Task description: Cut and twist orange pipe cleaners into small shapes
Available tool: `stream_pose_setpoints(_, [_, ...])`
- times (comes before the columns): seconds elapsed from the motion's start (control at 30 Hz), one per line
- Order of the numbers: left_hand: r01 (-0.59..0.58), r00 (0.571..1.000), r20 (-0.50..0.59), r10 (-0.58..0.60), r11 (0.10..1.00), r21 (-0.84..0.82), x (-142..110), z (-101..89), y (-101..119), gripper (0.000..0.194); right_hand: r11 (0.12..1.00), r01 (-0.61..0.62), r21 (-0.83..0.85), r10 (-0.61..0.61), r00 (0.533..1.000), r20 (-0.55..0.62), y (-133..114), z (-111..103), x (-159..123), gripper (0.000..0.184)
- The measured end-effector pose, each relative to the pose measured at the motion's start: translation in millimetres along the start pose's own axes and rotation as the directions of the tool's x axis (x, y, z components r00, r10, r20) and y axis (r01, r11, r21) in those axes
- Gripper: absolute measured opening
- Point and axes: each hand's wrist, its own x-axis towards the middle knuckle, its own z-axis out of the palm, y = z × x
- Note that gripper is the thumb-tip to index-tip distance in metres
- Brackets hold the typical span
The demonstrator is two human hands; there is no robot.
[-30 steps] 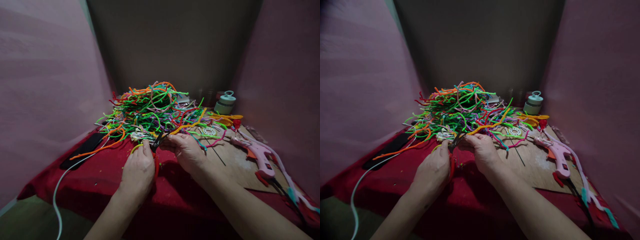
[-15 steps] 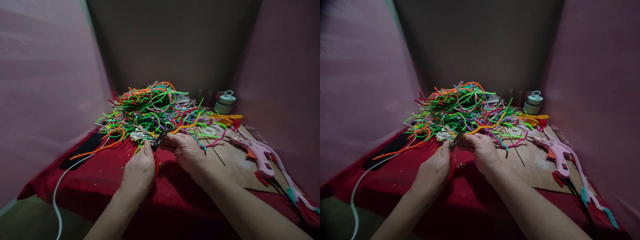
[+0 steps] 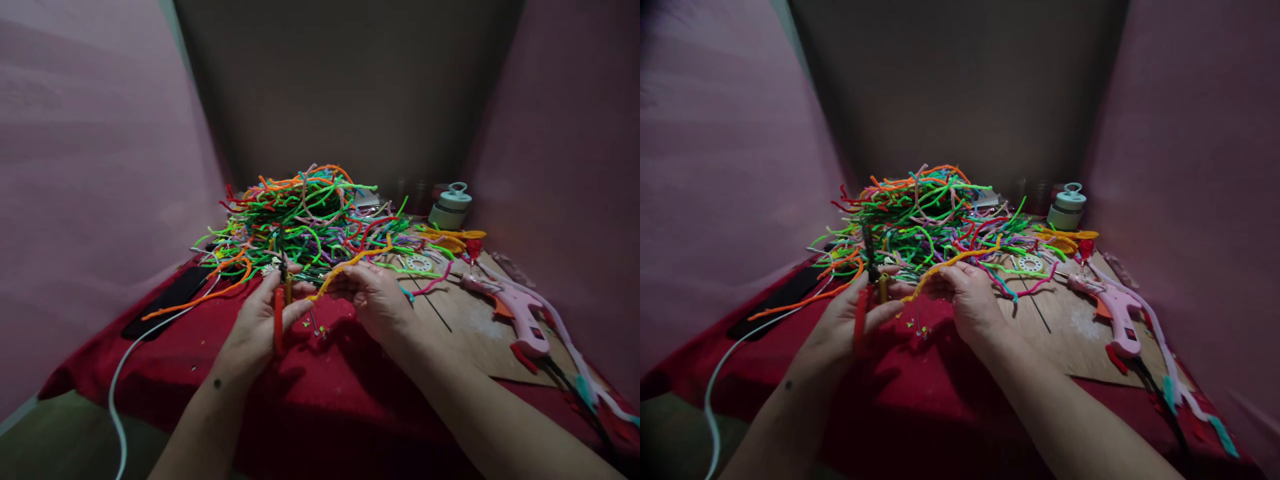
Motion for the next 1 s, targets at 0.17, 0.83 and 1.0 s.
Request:
stream_pose_setpoints(0.17, [0.071, 0.997, 0.038, -0.069, 0.996, -0.050, -0.3, 8.9, -3.3, 0.036, 1.000, 0.018, 0.008, -0.018, 1.000, 0.000, -0.1, -0.7, 0.7, 0.009])
stream_pose_setpoints(0.83, [0.038, 0.994, -0.091, -0.066, 0.958, -0.285, 2.5, 22.6, 1.7, 0.045, 0.966, 0.030, -0.258, -0.014, 0.998, 0.063, 1.2, 6.5, -7.8, 0.010])
stream_pose_setpoints(1.0, [-0.091, 0.969, -0.248, -0.009, 0.916, -0.391, -2.0, 28.1, 4.8, 0.043, 0.977, 0.051, -0.206, -0.049, 0.999, 0.014, 4.2, 7.4, -8.9, 0.015])
